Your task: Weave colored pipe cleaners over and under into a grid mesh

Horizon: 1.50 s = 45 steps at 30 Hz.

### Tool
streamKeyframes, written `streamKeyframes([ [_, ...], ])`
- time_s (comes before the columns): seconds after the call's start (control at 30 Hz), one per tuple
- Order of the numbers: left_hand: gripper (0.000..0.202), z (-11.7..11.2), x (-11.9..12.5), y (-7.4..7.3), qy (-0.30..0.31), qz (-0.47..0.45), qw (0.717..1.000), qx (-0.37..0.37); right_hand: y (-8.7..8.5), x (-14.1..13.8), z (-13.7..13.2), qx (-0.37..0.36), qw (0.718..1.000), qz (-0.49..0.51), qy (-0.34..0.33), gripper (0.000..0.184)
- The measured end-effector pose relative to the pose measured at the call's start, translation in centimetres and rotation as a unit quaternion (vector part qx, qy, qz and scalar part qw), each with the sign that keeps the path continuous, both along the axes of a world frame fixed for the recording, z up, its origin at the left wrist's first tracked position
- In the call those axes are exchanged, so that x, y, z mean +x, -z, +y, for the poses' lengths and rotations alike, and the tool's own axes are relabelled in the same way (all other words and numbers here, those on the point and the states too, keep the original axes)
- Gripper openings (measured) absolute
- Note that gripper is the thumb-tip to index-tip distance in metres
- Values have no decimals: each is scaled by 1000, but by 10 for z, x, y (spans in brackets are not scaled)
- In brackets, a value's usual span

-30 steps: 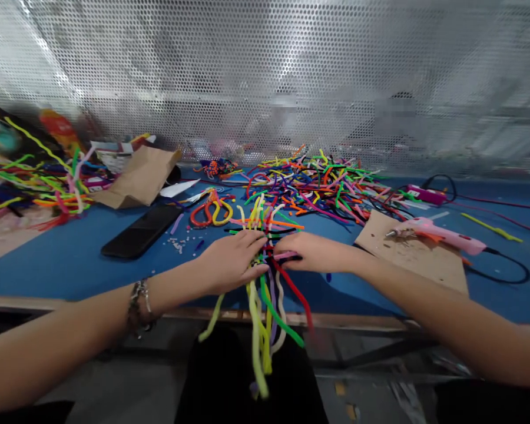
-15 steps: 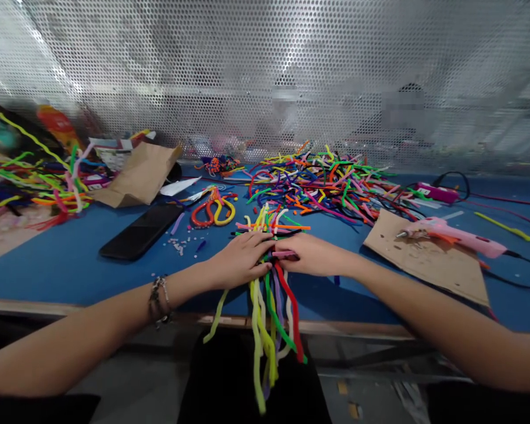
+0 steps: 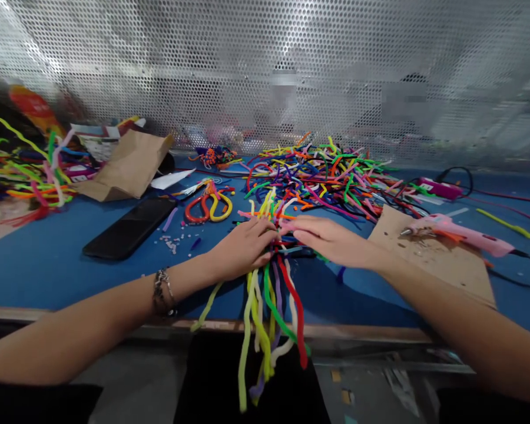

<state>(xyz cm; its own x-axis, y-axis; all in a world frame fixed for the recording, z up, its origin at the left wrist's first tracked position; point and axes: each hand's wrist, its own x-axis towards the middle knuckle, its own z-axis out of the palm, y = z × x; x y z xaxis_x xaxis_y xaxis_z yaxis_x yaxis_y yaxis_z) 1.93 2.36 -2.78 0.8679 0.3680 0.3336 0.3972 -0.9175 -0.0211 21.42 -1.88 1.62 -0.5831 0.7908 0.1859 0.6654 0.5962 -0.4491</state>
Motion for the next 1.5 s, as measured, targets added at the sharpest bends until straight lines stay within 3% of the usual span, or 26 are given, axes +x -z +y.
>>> streamKeyframes([
  [0.1, 18, -3, -1, -2, 35, -16, 999, 6, 4, -1, -8, 2, 1000, -16, -10, 30],
  [0.3, 22, -3, -7, -3, 81, -20, 996, -30, 17, 4, -10, 7, 999, 28, 32, 31],
  [0.47, 22, -4, -8, -8, 116, 40, 992, 17, 26, 7, -7, 13, 997, -45, 66, 32],
  [0.6, 23, -4, -6, -13, 146, 78, 986, 34, 28, 10, -6, 77, 991, -105, 15, 27],
  [0.73, 24, -2, -6, -13, 148, 88, 985, 24, 19, 14, -11, 138, 983, -119, -16, 20],
  [0.87, 27, 0, -8, -11, 160, 49, 985, 33, 12, 13, -18, 145, 974, -172, -38, 20],
  [1.1, 26, -3, -8, -9, 142, 28, 989, 22, 17, 5, -24, 193, 952, -234, -39, 25],
  [1.27, 29, -5, -7, -8, 132, 4, 991, 2, 22, 4, -23, 171, 961, -212, -56, 21],
  [1.4, 27, -5, -6, -8, 113, 11, 994, -6, 24, 2, -22, 121, 977, -171, -30, 20],
  [1.5, 23, -4, -7, -9, 114, 22, 993, -11, 22, 0, -23, 122, 975, -186, -21, 19],
])
